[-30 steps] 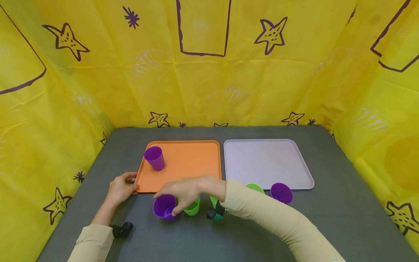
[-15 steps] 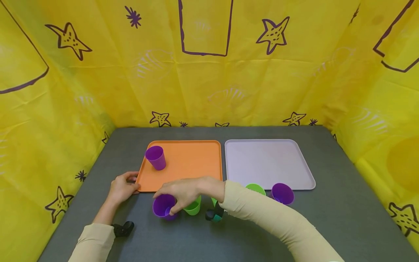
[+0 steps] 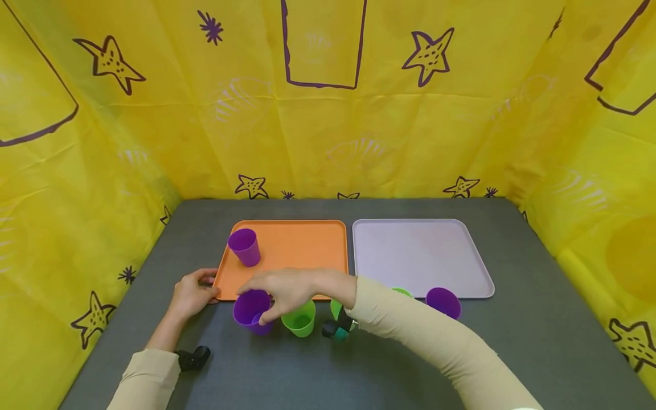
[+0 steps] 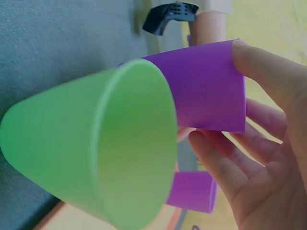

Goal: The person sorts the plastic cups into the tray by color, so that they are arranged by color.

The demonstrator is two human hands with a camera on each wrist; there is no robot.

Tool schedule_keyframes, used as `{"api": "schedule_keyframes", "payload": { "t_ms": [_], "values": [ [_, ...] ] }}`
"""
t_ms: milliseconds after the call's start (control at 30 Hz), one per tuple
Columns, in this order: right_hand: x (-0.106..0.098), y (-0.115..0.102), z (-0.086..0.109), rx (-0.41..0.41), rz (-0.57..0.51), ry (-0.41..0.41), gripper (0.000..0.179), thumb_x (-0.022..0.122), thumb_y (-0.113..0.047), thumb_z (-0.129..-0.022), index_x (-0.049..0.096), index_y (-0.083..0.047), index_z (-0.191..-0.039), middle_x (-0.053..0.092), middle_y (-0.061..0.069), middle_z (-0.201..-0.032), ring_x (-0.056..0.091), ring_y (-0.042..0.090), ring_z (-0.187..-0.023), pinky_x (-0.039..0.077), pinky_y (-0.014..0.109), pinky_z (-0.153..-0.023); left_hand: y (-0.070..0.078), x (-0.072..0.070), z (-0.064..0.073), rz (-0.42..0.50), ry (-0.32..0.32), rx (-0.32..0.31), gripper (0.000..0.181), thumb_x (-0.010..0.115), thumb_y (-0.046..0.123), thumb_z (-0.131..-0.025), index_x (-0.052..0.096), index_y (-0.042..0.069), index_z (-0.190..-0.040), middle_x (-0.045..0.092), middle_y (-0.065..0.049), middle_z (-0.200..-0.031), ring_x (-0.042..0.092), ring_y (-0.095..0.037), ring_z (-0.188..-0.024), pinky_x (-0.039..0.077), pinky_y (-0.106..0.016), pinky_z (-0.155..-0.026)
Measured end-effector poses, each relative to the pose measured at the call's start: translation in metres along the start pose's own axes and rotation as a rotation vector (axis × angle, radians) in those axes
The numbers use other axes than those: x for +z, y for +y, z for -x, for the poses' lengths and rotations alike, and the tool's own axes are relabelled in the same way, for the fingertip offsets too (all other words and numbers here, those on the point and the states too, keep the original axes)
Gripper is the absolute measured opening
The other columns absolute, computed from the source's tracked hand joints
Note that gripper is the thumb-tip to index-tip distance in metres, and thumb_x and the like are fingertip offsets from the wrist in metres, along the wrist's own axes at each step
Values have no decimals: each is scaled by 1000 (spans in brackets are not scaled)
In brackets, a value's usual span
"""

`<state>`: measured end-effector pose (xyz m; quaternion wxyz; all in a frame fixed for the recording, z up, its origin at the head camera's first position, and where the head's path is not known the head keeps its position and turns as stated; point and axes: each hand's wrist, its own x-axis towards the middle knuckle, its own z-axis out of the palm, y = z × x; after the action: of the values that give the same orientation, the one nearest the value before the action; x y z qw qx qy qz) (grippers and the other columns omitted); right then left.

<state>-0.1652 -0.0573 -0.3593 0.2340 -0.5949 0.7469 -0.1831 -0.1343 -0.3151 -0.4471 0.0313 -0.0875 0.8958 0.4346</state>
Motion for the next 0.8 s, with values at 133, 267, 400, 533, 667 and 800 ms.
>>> {"api": "schedule_keyframes", "payload": {
  "t_ms": [133,267,400,533,667,800],
  "values": [
    [-8,2,3,6,-11,31,64,67,-29,-84,39,-9,-138,48,-1,-131,47,3,-111,38,7,-89,0,0,0,3,-1,4,49,64,-2,-77,50,-10,-123,58,-30,-105,67,-19,-73,57,-28,-56],
    [-16,5,6,-4,-30,78,65,68,-26,-83,38,-7,-138,48,3,-129,47,8,-110,43,12,-88,0,0,1,7,-1,4,50,64,-2,-76,50,-10,-123,58,-30,-105,67,-19,-73,57,-28,-56],
    [-24,8,9,-2,-59,111,63,68,-23,-83,40,-5,-136,49,6,-129,48,11,-111,45,16,-88,-1,0,0,16,-6,0,50,64,-2,-77,49,-10,-124,58,-30,-105,67,-18,-72,57,-28,-56],
    [-29,14,9,20,-77,133,62,68,-22,-83,41,-4,-136,50,7,-129,49,12,-112,46,18,-90,-1,0,0,21,-4,5,50,64,-3,-77,49,-11,-124,57,-30,-105,67,-19,-73,57,-28,-56],
    [-33,22,9,59,-106,154,63,68,-23,-83,40,-5,-137,48,6,-132,49,12,-114,48,20,-89,-1,0,0,23,-3,7,50,64,-3,-77,48,-11,-124,57,-30,-105,67,-20,-73,57,-28,-57],
    [-35,31,10,97,-133,178,63,68,-23,-83,39,-6,-138,48,7,-132,50,13,-112,49,23,-89,-1,0,0,21,-7,4,50,64,-3,-77,48,-11,-124,57,-30,-105,67,-20,-73,58,-28,-57]
  ]
}}
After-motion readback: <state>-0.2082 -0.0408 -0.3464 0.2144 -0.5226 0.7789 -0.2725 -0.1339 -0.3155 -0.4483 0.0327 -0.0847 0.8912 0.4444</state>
